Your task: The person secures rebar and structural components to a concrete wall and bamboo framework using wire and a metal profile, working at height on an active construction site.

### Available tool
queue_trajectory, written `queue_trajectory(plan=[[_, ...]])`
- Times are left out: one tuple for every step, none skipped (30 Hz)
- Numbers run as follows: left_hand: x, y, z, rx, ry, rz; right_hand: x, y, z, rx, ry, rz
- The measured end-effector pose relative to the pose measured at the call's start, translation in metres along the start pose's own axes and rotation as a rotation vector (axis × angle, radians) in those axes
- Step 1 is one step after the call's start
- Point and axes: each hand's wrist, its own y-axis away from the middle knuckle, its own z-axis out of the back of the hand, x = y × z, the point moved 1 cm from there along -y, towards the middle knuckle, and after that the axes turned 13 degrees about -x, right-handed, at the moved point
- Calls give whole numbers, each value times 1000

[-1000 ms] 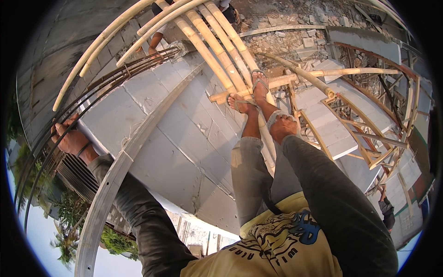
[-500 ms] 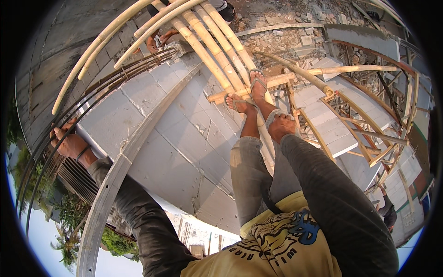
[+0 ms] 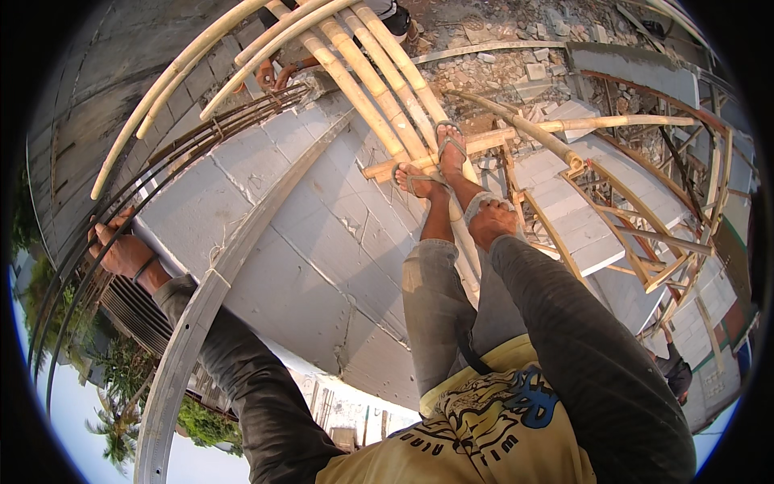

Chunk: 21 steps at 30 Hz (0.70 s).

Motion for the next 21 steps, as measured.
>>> queue_trajectory(plan=[[-2,1,-1,-12,-4,7,0,-1,-2,-5,2,-2],[-3,1,-1,-11,4,11,0,-1,-4,-10,4,-4],[-4,0,-1,-10,12,14,0,-2,-6,-16,6,-6],[-4,1,-1,-9,19,19,0,-2,-5,-14,9,-4],[-5,1,-1,-5,15,14,0,-1,-4,-13,11,-2],[-6,2,-1,0,11,9,0,0,-3,-12,13,1],[-7,3,-2,4,8,3,-1,-1,-5,-15,10,1],[-7,2,-1,4,20,0,-1,-2,-8,-18,8,2],[-5,1,-1,5,33,-4,-2,-3,-10,-22,5,2],[-6,2,-2,4,45,-7,-2,-2,-7,-16,5,4],[-6,3,-2,-5,37,-4,-1,-1,-5,-11,5,5],[-7,4,-3,-14,28,-1,0,-1,-2,-6,6,7],[-10,5,-4,-22,21,1,-1,-1,-1,-4,2,7],[-11,6,-5,-23,11,2,-1,-1,-1,-1,-1,6],[-12,6,-6,-24,1,3,-1,-1,0,1,-4,6],[-14,6,-6,-26,-10,3,-1,-1,-1,1,2,3],[-13,6,-5,-21,-2,4,-1,-2,-3,0,7,0],[-10,5,-4,-16,7,5,-1,-3,-5,-1,13,-3],[-9,4,-3,-10,15,7,-1,-3,-6,1,12,-6],[-8,3,-3,-14,14,6,-2,-4,-7,4,11,-10],[-7,2,-3,-17,12,5,-2,-4,-8,6,10,-13]])
